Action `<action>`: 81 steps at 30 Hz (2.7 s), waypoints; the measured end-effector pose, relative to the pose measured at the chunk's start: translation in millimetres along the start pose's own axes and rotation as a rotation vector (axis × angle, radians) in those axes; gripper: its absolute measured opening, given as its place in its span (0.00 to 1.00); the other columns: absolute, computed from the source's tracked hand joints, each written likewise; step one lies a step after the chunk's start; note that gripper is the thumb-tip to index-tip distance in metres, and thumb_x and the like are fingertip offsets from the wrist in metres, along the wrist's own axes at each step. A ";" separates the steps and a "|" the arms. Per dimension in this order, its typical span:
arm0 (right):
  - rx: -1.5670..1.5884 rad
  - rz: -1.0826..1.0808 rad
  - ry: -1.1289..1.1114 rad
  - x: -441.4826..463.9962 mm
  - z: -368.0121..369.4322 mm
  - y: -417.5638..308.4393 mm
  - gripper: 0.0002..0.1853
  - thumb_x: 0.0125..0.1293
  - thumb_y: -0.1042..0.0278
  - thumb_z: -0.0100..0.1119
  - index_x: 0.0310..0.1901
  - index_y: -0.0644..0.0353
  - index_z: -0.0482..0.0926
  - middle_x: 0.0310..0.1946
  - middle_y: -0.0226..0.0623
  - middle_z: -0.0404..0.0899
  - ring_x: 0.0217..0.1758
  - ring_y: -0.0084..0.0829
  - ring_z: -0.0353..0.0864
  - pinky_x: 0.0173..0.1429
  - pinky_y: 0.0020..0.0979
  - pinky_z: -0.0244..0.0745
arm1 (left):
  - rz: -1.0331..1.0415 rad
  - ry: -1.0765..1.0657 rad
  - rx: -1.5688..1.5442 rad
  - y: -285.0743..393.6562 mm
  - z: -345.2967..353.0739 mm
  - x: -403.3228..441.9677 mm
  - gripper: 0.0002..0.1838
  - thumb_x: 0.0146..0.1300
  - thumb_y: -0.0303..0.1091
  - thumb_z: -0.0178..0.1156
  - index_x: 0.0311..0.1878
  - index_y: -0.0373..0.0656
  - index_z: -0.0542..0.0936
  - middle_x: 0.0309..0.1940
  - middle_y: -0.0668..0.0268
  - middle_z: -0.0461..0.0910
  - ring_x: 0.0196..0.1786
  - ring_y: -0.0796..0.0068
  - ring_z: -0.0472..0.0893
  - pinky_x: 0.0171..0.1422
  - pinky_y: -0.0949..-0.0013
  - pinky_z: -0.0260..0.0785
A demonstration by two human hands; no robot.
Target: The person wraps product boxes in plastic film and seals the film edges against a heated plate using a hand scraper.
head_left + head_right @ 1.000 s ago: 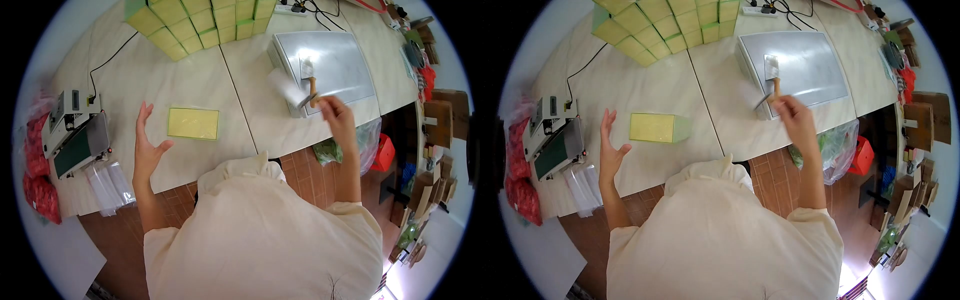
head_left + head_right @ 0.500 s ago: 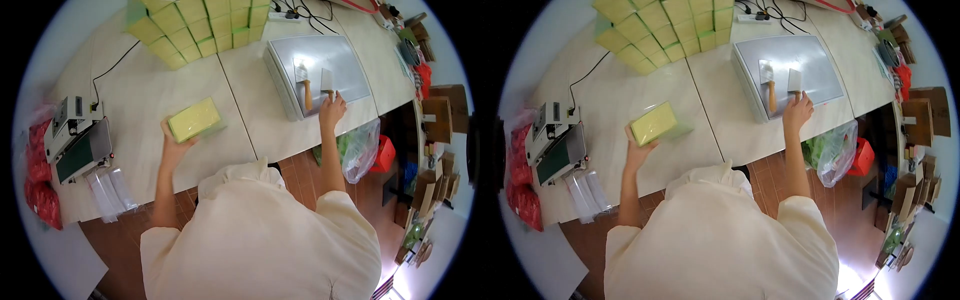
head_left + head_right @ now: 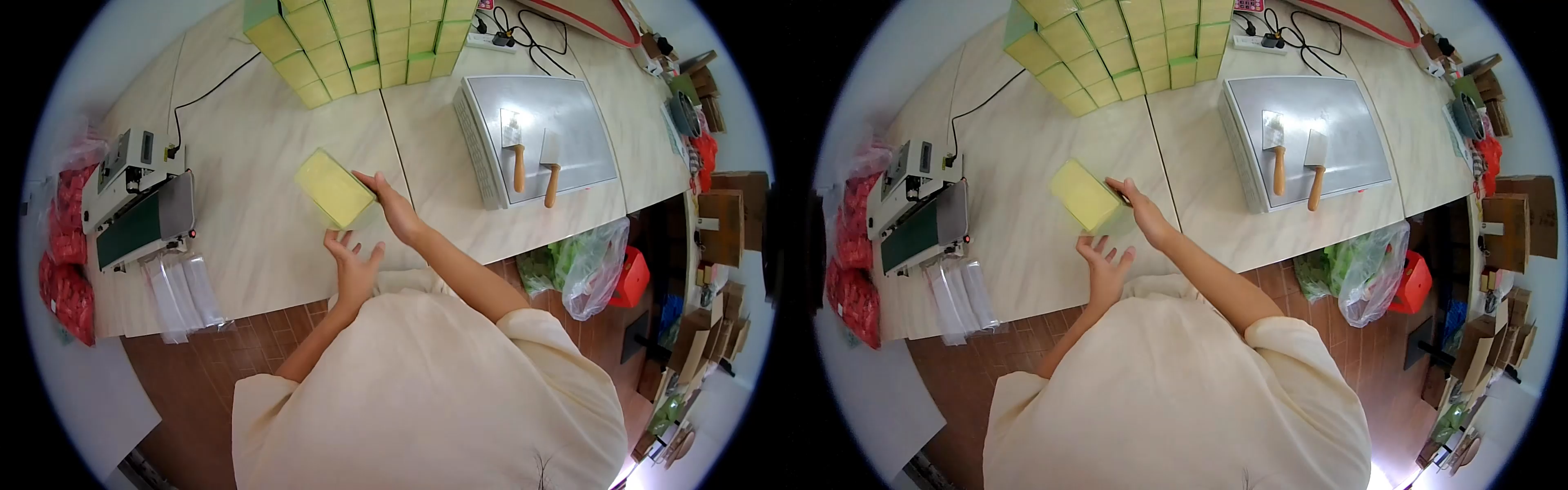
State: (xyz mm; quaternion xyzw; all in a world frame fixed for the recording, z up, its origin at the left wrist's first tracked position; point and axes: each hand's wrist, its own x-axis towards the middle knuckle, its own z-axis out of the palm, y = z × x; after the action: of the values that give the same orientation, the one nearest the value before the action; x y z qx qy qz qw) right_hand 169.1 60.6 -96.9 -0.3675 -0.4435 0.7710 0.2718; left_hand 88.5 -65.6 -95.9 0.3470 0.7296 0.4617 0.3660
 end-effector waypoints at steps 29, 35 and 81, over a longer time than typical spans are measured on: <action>-0.885 -0.289 0.707 -99.8 -130.6 -65.4 0.13 0.70 0.61 0.58 0.44 0.65 0.76 0.23 0.44 0.77 0.24 0.40 0.75 0.31 0.35 0.70 | 0.666 -0.171 0.785 114.8 -53.1 60.2 0.07 0.64 0.36 0.62 0.36 0.43 0.78 0.36 0.67 0.81 0.31 0.66 0.79 0.41 0.64 0.68; -0.909 -0.238 0.324 -145.9 -67.3 -101.3 0.10 0.68 0.65 0.62 0.44 0.63 0.78 0.22 0.40 0.75 0.22 0.33 0.71 0.30 0.30 0.69 | 0.683 -0.052 0.779 99.7 -56.5 67.2 0.06 0.63 0.34 0.63 0.35 0.44 0.77 0.37 0.70 0.78 0.32 0.70 0.78 0.47 0.65 0.64; -1.148 -0.250 0.186 -133.8 -53.8 -142.0 0.11 0.64 0.66 0.65 0.43 0.63 0.80 0.25 0.44 0.80 0.24 0.42 0.78 0.30 0.33 0.72 | 0.717 -0.025 0.588 80.6 -73.4 81.8 0.03 0.62 0.22 0.61 0.38 0.37 0.78 0.51 0.63 0.80 0.55 0.57 0.79 0.56 0.60 0.73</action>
State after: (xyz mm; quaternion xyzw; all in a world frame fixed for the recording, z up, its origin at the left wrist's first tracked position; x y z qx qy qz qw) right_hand 303.7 52.1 54.0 -0.4666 -0.8038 0.3345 0.1559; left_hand -0.9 -0.4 -16.2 0.6721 0.6589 0.3287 0.0781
